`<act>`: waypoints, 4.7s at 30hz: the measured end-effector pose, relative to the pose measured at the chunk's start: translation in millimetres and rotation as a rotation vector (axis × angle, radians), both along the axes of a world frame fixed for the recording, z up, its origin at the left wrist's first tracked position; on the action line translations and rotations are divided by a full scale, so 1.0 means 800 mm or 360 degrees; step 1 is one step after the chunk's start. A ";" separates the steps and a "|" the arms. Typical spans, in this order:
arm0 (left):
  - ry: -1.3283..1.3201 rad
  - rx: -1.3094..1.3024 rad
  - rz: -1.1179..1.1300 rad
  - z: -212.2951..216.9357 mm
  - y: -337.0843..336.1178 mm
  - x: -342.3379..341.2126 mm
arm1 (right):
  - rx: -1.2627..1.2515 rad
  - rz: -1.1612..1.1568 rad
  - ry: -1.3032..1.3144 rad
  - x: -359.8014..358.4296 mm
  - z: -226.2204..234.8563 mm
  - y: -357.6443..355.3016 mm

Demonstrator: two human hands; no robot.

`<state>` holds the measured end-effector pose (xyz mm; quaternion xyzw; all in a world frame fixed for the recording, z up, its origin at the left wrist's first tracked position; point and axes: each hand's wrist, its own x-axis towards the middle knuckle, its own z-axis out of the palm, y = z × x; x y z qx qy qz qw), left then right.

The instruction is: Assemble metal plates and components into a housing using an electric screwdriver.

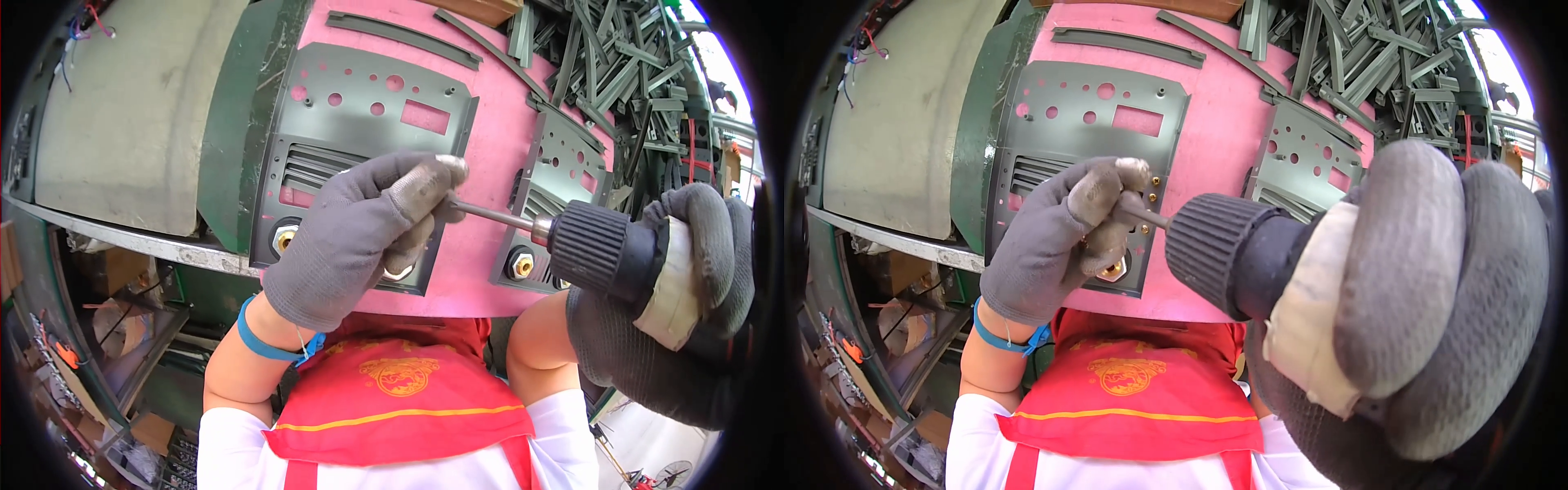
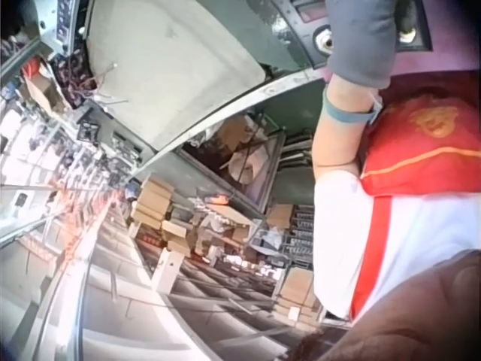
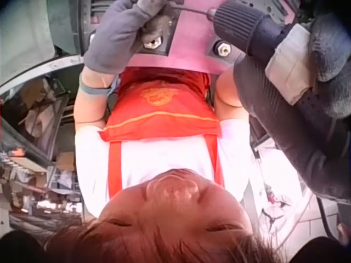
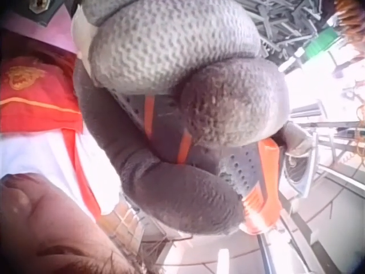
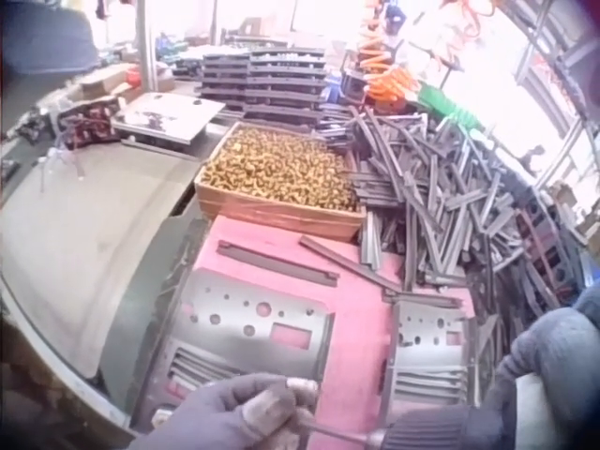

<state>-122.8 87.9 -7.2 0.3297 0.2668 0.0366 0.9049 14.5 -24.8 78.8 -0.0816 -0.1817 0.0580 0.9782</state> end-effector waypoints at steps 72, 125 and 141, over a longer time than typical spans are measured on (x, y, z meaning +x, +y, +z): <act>0.0373 0.1412 0.0307 -0.045 -0.020 -0.025 | -0.1512 0.0799 -0.1343 -0.025 -0.045 0.089; 0.0367 0.1227 -0.0057 -0.030 0.016 -0.016 | -0.1387 0.0370 -0.0721 0.013 -0.011 0.037; 0.0397 0.1328 0.0106 -0.036 0.001 -0.013 | -0.1611 0.0228 -0.0963 -0.016 -0.032 0.064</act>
